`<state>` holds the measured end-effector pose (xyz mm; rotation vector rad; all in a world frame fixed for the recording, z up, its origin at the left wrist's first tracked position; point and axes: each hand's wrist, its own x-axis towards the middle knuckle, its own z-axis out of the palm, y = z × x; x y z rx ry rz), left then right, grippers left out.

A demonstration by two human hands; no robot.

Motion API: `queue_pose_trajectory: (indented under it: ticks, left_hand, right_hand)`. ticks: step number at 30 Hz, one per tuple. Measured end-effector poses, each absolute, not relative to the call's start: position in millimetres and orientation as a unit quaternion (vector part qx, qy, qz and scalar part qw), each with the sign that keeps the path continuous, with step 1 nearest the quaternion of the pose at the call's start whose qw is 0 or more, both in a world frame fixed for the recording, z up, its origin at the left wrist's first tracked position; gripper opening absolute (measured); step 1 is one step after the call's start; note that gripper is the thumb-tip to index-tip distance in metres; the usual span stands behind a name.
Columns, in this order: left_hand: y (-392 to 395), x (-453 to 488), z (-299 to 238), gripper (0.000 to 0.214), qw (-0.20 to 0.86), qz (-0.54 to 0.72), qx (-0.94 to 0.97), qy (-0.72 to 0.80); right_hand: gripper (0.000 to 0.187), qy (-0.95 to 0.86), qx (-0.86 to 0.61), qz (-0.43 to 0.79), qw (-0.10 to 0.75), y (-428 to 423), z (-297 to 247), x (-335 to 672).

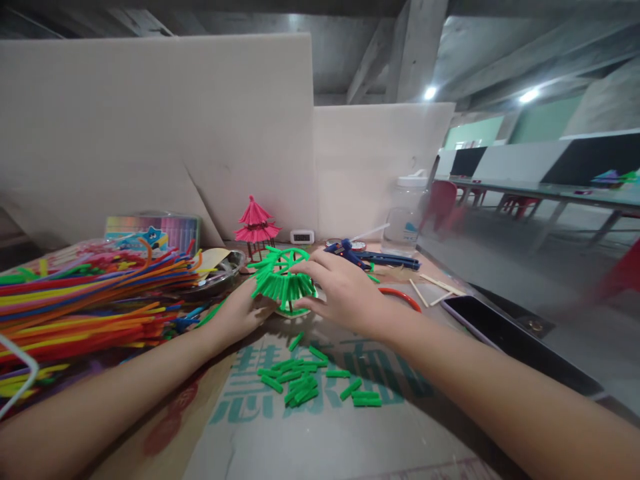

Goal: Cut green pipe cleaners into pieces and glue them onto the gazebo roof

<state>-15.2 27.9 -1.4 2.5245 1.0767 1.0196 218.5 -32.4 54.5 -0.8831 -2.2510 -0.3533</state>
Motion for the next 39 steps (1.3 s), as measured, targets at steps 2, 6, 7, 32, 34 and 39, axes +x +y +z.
queue_pose_trajectory:
  ticks: [2,6,7,32,34,39]
  left_hand:
    - [27.8,-15.6,-1.0,0.036,0.101,0.335,0.866,0.359]
    - [26.9,-15.4,0.0,0.035,0.1,0.331,0.871,0.349]
    - [26.8,-15.3,0.2,0.036,0.1,0.33,0.872,0.348]
    - [28.0,-13.3,-1.5,0.037,0.121,0.346,0.869,0.332]
    - [27.7,-13.9,-2.0,0.033,0.123,0.342,0.865,0.345]
    - [27.5,-14.4,-1.4,0.029,0.116,0.334,0.861,0.366]
  right_hand:
    - [0.031,-0.865,-0.336,-0.136,0.346,-31.5,52.6,217.7]
    - [0.023,-0.867,-0.333,-0.124,0.35,-30.7,51.2,218.2]
    - [0.022,-0.867,-0.331,-0.123,0.35,-30.6,51.0,218.2]
    - [0.042,-0.834,-0.343,-0.137,0.409,-30.6,36.0,215.2]
    - [0.039,-0.836,-0.335,-0.153,0.407,-30.6,35.0,215.4]
    - [0.027,-0.842,-0.331,-0.183,0.384,-28.0,32.2,216.6]
